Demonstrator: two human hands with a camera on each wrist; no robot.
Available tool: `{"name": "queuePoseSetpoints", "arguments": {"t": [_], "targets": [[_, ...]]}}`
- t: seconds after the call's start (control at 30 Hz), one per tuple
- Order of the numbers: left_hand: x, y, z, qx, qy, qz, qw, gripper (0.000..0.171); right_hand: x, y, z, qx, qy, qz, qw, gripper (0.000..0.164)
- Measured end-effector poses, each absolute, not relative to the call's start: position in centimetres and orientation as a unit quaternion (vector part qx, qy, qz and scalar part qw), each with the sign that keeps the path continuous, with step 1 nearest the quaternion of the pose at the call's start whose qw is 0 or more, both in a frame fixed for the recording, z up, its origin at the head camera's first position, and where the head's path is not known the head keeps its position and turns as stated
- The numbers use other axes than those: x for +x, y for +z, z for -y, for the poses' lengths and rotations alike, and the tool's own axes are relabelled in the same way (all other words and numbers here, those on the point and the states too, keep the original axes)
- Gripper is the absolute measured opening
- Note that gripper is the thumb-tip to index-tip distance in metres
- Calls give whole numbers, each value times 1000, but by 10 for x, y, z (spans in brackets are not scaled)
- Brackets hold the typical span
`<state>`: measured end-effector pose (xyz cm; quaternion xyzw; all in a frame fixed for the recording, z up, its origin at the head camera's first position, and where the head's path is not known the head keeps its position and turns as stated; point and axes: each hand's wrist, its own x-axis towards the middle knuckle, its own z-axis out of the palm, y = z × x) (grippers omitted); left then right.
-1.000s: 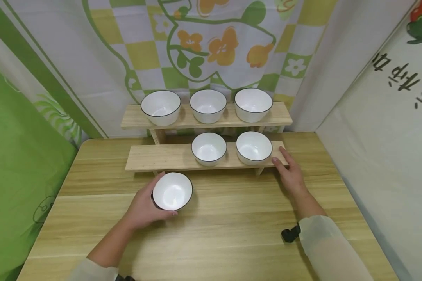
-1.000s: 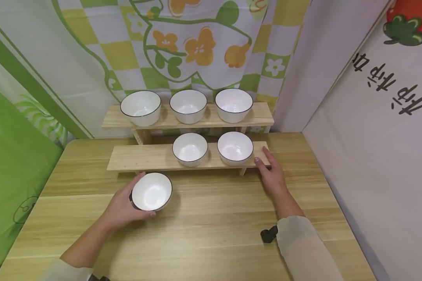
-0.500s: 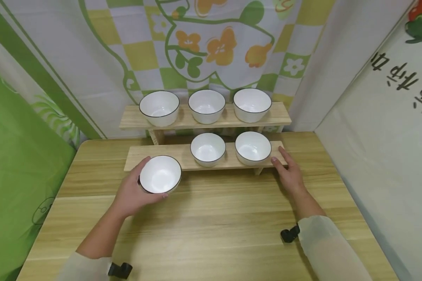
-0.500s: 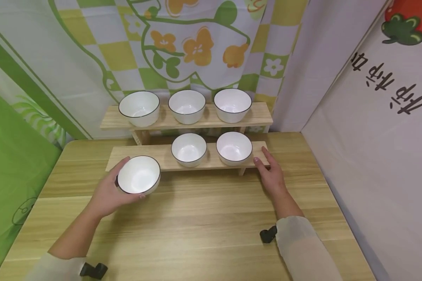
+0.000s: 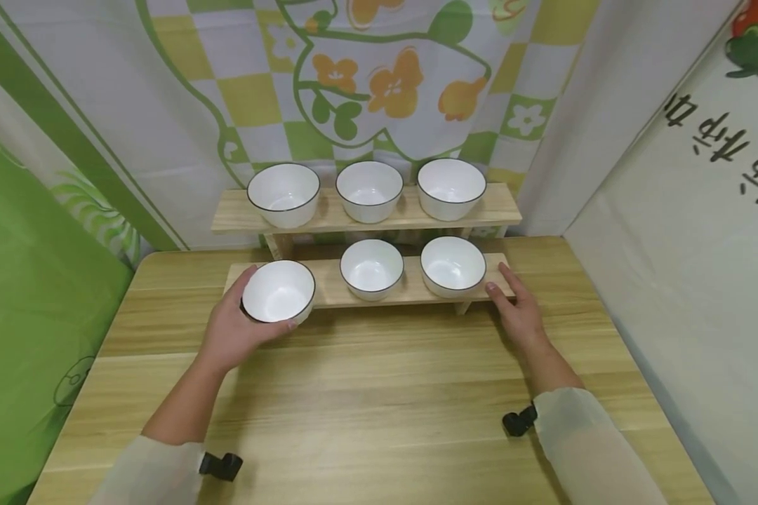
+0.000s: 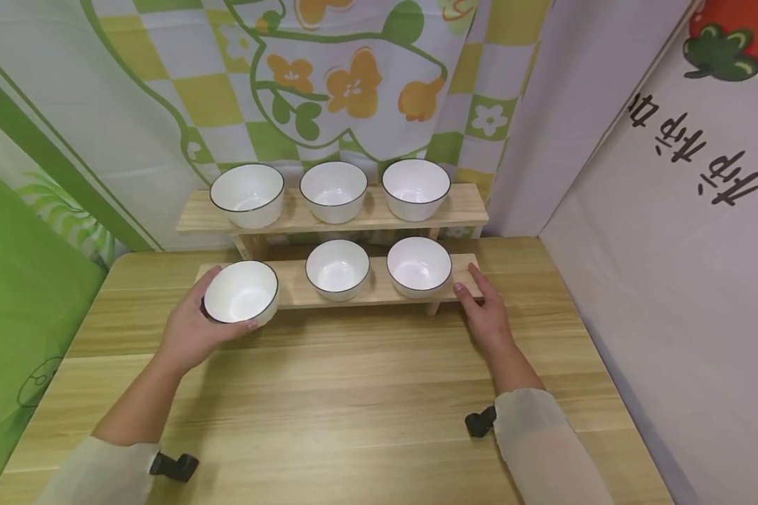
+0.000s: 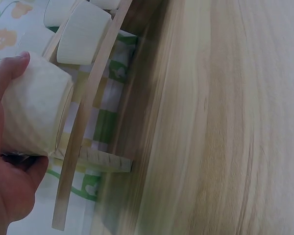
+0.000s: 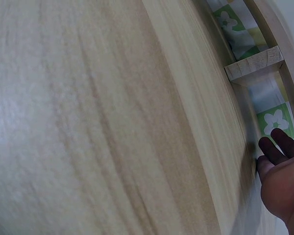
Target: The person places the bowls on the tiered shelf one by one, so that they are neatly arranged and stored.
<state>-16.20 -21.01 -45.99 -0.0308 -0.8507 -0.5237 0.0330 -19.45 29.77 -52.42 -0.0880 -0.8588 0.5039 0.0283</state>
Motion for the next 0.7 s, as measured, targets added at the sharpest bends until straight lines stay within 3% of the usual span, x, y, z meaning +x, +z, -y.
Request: {"name": "queuePoseSetpoints", "arguments": {"t": [0.17, 0.43, 0.7], "targets": [[-170, -465, 207, -18, -531, 846, 46, 112, -193, -524, -297, -90, 506, 857, 30, 72], [-180, -470, 198, 3, -542, 838, 55, 125, -193, -524, -295, -86, 505, 858, 35, 71], [-190, -471, 187, 10, -547, 834, 74, 121, -195, -525, -297, -85, 504, 859, 41, 69]]}}
